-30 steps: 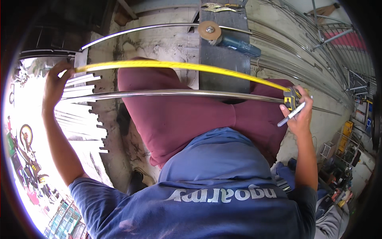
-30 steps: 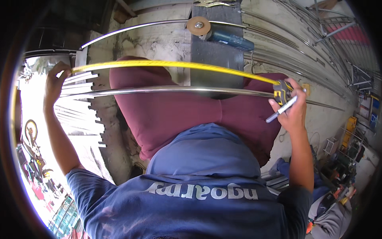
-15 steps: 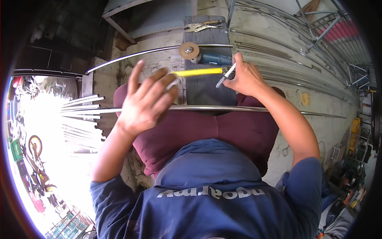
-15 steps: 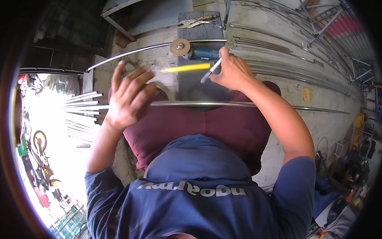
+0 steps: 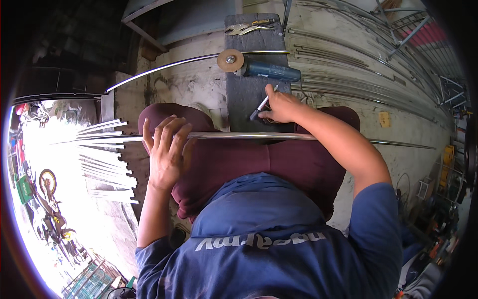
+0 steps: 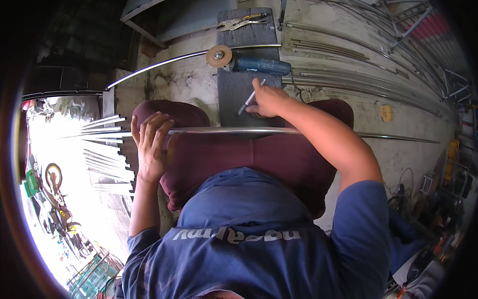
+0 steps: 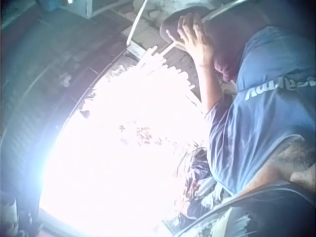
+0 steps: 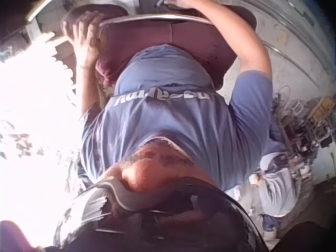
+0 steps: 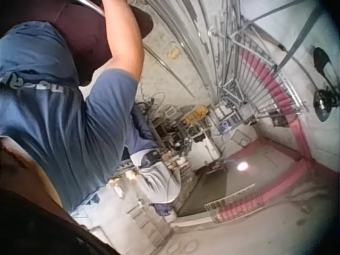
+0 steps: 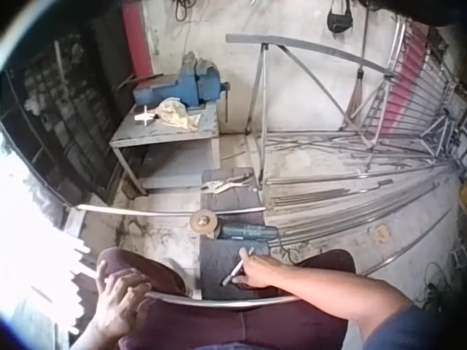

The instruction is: Measuring and cutting a metal rod using a tape measure and an angle grinder.

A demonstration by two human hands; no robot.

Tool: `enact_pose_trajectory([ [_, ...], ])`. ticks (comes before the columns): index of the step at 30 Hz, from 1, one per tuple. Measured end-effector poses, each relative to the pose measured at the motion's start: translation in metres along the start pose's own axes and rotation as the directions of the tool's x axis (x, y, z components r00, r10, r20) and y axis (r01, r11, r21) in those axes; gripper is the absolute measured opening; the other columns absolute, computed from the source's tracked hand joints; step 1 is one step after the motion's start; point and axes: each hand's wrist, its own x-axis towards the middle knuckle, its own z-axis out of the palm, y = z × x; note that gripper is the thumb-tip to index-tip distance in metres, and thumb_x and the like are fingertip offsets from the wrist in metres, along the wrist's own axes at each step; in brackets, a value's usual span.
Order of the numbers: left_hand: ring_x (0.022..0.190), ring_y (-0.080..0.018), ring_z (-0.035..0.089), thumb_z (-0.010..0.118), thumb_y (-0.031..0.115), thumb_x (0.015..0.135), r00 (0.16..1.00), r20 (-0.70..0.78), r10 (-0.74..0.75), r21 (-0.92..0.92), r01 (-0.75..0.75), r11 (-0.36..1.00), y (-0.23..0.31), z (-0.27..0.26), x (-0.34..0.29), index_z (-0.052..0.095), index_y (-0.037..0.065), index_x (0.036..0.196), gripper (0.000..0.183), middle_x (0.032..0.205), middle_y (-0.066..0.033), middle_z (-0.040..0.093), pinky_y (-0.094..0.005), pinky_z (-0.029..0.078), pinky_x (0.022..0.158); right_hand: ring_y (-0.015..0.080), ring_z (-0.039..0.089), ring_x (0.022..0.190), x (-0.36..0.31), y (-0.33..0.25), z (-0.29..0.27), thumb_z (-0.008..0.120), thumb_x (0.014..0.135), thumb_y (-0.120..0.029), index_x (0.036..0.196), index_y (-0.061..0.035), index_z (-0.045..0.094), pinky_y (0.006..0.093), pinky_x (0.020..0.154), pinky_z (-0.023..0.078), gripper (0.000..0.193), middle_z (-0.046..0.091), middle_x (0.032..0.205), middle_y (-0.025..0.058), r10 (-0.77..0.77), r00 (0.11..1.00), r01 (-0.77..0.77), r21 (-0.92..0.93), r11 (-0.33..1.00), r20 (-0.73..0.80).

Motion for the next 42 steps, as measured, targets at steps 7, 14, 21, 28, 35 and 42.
enact_pose_trajectory([
  [7,0.125,-0.0297,0.06,0.07,0.023,0.096,0.99,0.062,-0.13,0.137,0.121,0.983,-0.032,-0.001,-0.011,0.061,0.011,0.132,0.039,0.129,-0.0089,0.064,-0.0568,0.025,0.123,0.0429,0.07,0.113,0.01,0.008,-0.001,0.073,0.095,-0.049,0.149,-0.0039,0.044,0.0512,0.095,0.055,0.076,0.073,0.118,0.0242,0.053,0.991,-0.058,0.036,0.998,0.126],
  [14,0.126,-0.0345,0.055,0.045,0.032,0.111,0.897,0.026,-0.442,0.331,0.41,0.85,-0.173,-0.026,-0.081,0.063,0.009,0.127,0.033,0.125,-0.0125,0.064,-0.0569,0.024,0.122,0.0388,0.071,0.102,-0.133,0.015,-0.048,0.081,0.091,-0.04,0.137,-0.004,0.057,0.0474,0.094,0.054,0.063,0.074,0.107,0.0201,0.038,0.998,-0.058,0.475,0.878,0.051],
  [21,0.113,-0.0464,0.06,0.022,0.042,0.115,0.778,0.179,-0.603,0.359,0.519,0.776,-0.242,-0.028,-0.081,0.07,-0.003,0.09,0.071,0.1,-0.0245,0.071,-0.0518,0.04,0.113,0.0379,0.064,0.079,-0.156,0.011,-0.003,0.088,0.077,-0.024,0.072,-0.0035,0.064,0.0483,0.082,0.051,0.032,0.065,0.073,0.0145,0.147,0.921,-0.045,0.276,0.96,-0.361],
  [28,0.082,-0.0423,0.064,0.042,0.039,0.112,0.94,-0.135,-0.314,0.299,0.341,0.891,-0.187,-0.039,0.026,0.068,0.002,0.075,0.058,0.079,-0.0205,0.068,-0.0516,0.049,0.083,0.0381,0.064,0.085,-0.159,0.093,-0.074,0.083,0.073,-0.013,0.07,-0.0038,0.065,0.0476,0.086,0.047,0.02,0.066,0.074,0.0158,0.2,0.661,-0.268,0.021,0.963,-0.723],
  [35,0.083,-0.0389,0.07,0.056,0.059,0.102,0.967,-0.091,-0.238,0.313,0.255,0.915,-0.108,-0.017,0.167,0.073,0.005,0.076,0.063,0.08,-0.02,0.072,-0.049,0.052,0.079,0.0454,0.065,0.083,-0.106,0.248,-0.107,0.077,0.092,-0.045,0.085,-0.0062,0.072,0.0492,0.069,0.048,0.04,0.072,0.088,0.0186,0.416,0.332,-0.518,0.205,0.831,-0.847],
  [42,0.106,-0.0302,0.062,0.065,0.046,0.1,0.98,0.186,0.069,0.136,-0.095,0.986,-0.141,0.057,0.144,0.064,0.005,0.116,0.043,0.109,-0.0106,0.066,-0.0428,0.046,0.094,0.0272,0.066,0.08,-0.068,0.378,-0.047,0.089,0.078,-0.017,0.102,0.0003,0.075,0.0403,0.076,0.051,0.033,0.072,0.088,0.0129,0.514,0.409,-0.368,0.379,0.849,-0.754],
])
